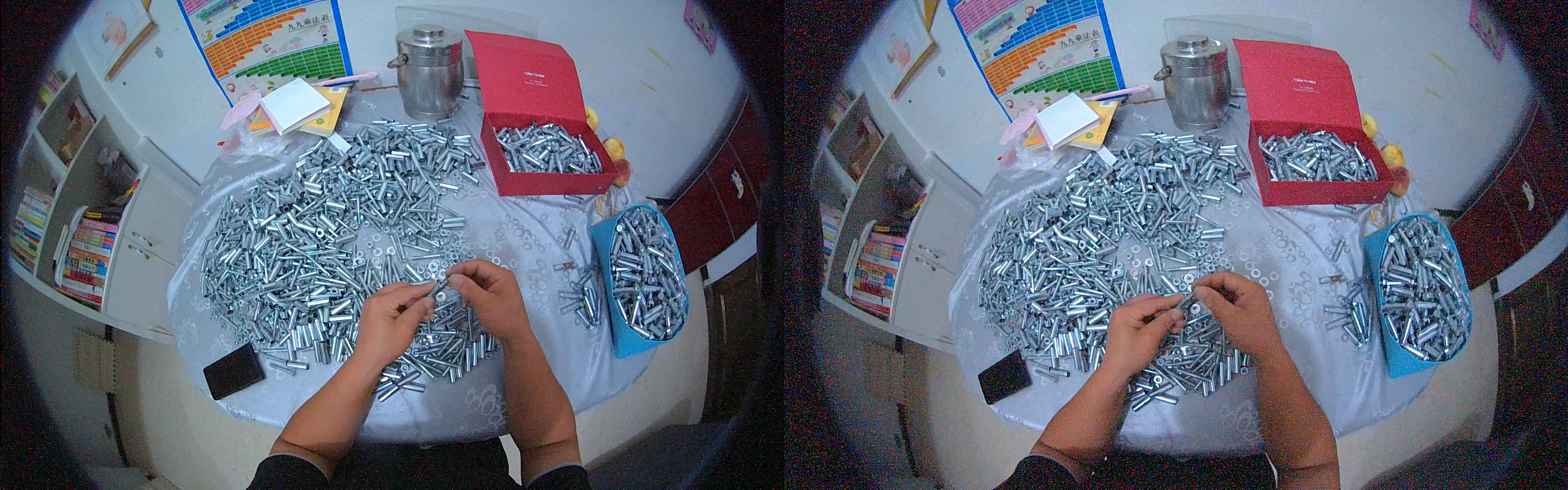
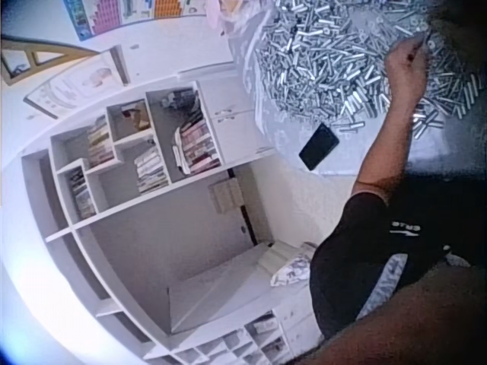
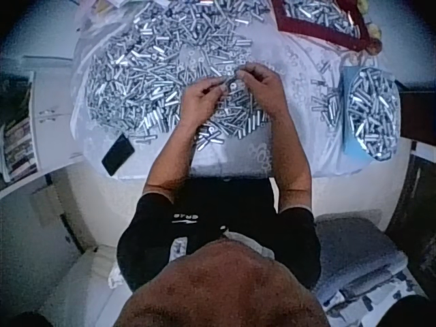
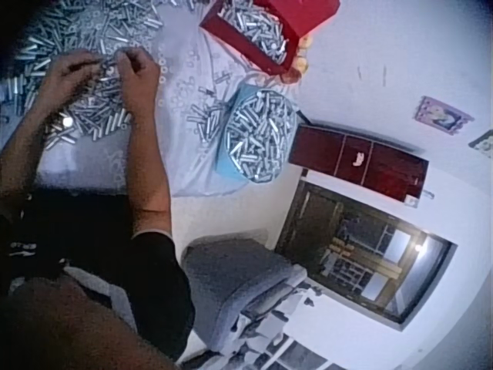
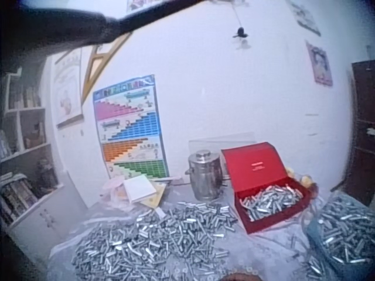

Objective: The person repeatedly picks up small metal sleeves and washers from a large pile on a table, threads the washers onto the sleeves, and places the assembled units into a blue container. The process is continuous and repetitive, with the person handling one fastener at a time.

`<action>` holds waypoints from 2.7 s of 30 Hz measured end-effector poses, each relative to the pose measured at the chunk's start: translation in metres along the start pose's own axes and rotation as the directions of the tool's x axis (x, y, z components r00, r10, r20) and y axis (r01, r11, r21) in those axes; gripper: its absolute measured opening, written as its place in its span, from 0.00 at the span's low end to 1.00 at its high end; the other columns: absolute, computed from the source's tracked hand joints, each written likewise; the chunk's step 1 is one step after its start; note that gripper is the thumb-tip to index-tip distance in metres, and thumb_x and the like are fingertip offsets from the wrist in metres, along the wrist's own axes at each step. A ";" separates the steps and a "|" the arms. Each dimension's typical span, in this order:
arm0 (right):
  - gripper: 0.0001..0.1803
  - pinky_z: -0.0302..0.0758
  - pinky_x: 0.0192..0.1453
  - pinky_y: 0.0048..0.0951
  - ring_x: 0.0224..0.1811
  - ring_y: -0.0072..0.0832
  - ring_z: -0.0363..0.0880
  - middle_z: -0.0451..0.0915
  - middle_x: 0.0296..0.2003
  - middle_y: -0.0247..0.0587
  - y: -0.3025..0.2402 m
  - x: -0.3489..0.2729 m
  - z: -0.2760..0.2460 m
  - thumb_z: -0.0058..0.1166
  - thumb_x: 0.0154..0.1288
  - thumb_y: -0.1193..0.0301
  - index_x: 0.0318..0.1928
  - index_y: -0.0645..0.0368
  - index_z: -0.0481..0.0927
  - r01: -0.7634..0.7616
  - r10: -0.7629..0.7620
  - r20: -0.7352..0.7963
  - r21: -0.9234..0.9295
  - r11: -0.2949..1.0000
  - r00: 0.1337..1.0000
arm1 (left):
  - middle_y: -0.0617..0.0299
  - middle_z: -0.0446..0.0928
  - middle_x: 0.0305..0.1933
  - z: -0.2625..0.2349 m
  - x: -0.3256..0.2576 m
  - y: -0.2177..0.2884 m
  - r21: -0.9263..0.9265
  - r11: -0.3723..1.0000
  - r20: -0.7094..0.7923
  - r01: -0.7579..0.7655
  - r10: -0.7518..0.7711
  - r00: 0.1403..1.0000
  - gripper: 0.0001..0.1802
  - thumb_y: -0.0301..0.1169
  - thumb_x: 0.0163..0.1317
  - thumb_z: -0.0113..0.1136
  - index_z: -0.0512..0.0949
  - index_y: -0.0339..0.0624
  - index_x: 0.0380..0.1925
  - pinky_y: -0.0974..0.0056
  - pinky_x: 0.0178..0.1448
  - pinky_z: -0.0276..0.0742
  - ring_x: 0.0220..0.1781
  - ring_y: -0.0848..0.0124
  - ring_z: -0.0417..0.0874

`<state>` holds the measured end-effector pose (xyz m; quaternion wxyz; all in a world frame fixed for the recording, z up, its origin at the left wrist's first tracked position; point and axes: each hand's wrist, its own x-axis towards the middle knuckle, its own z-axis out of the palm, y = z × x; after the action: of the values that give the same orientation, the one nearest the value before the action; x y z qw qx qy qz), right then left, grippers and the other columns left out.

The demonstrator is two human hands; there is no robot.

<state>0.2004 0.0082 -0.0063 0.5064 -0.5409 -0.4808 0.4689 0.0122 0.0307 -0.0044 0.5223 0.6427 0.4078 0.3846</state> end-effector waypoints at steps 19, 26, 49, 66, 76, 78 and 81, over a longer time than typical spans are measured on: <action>0.07 0.72 0.38 0.22 0.33 0.17 0.75 0.79 0.30 0.31 0.001 0.001 0.004 0.58 0.65 0.71 0.38 0.62 0.80 0.061 -0.058 -0.104 0.025 0.998 0.993 | 0.49 0.82 0.40 0.001 0.004 0.003 -0.519 0.808 0.080 0.278 -0.277 0.957 0.14 0.25 0.66 0.55 0.76 0.29 0.49 0.64 0.43 0.85 0.38 0.64 0.86; 0.07 0.73 0.39 0.21 0.33 0.18 0.76 0.80 0.31 0.33 -0.003 -0.001 0.006 0.58 0.64 0.72 0.39 0.62 0.82 0.214 -0.219 -0.048 -0.082 0.973 0.975 | 0.49 0.82 0.40 -0.001 0.006 0.000 -0.654 0.715 0.046 0.249 -0.291 0.956 0.13 0.24 0.65 0.54 0.76 0.30 0.48 0.64 0.43 0.85 0.38 0.63 0.86; 0.09 0.73 0.47 0.42 0.42 0.44 0.77 0.77 0.35 0.46 0.018 0.019 -0.019 0.61 0.55 0.68 0.35 0.58 0.83 0.022 -0.162 -0.106 -0.769 0.638 0.981 | 0.48 0.82 0.39 -0.009 0.007 -0.005 -0.751 0.630 0.014 0.199 -0.287 0.958 0.12 0.23 0.65 0.54 0.76 0.30 0.46 0.67 0.37 0.85 0.33 0.66 0.87; 0.10 0.73 0.48 0.44 0.42 0.44 0.77 0.77 0.38 0.48 0.016 0.022 -0.014 0.57 0.58 0.68 0.39 0.59 0.80 -0.055 -0.097 -0.131 -0.828 0.558 0.987 | 0.46 0.82 0.39 -0.007 0.007 -0.007 -0.746 0.635 0.025 0.199 -0.272 0.962 0.11 0.22 0.66 0.53 0.77 0.30 0.46 0.67 0.38 0.86 0.35 0.66 0.87; 0.08 0.72 0.30 0.26 0.25 0.23 0.73 0.79 0.28 0.36 0.013 0.019 -0.019 0.52 0.68 0.68 0.36 0.61 0.77 -0.097 0.090 -0.172 -0.034 0.995 0.981 | 0.47 0.82 0.39 -0.008 0.007 -0.006 -0.744 0.636 0.028 0.207 -0.279 0.960 0.11 0.23 0.66 0.53 0.77 0.29 0.46 0.67 0.38 0.86 0.35 0.66 0.87; 0.08 0.70 0.29 0.22 0.24 0.19 0.72 0.79 0.28 0.34 0.011 0.019 -0.019 0.52 0.68 0.69 0.37 0.61 0.77 -0.123 0.144 -0.141 0.148 0.981 0.979 | 0.47 0.82 0.39 -0.008 0.007 -0.006 -0.743 0.637 0.029 0.207 -0.279 0.960 0.11 0.23 0.66 0.53 0.76 0.29 0.46 0.67 0.38 0.86 0.35 0.66 0.87; 0.07 0.70 0.29 0.21 0.24 0.19 0.73 0.80 0.29 0.34 0.014 0.019 -0.023 0.53 0.68 0.70 0.37 0.62 0.77 -0.147 0.179 -0.090 0.288 0.946 0.980 | 0.47 0.82 0.39 -0.008 0.007 -0.006 -0.746 0.636 0.026 0.200 -0.272 0.962 0.11 0.23 0.66 0.53 0.76 0.29 0.46 0.67 0.38 0.86 0.35 0.66 0.87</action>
<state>0.2261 0.0249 -0.0192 0.5641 -0.5280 -0.3333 0.5403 0.0062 0.0405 -0.0083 0.7650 0.2979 0.3193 0.4733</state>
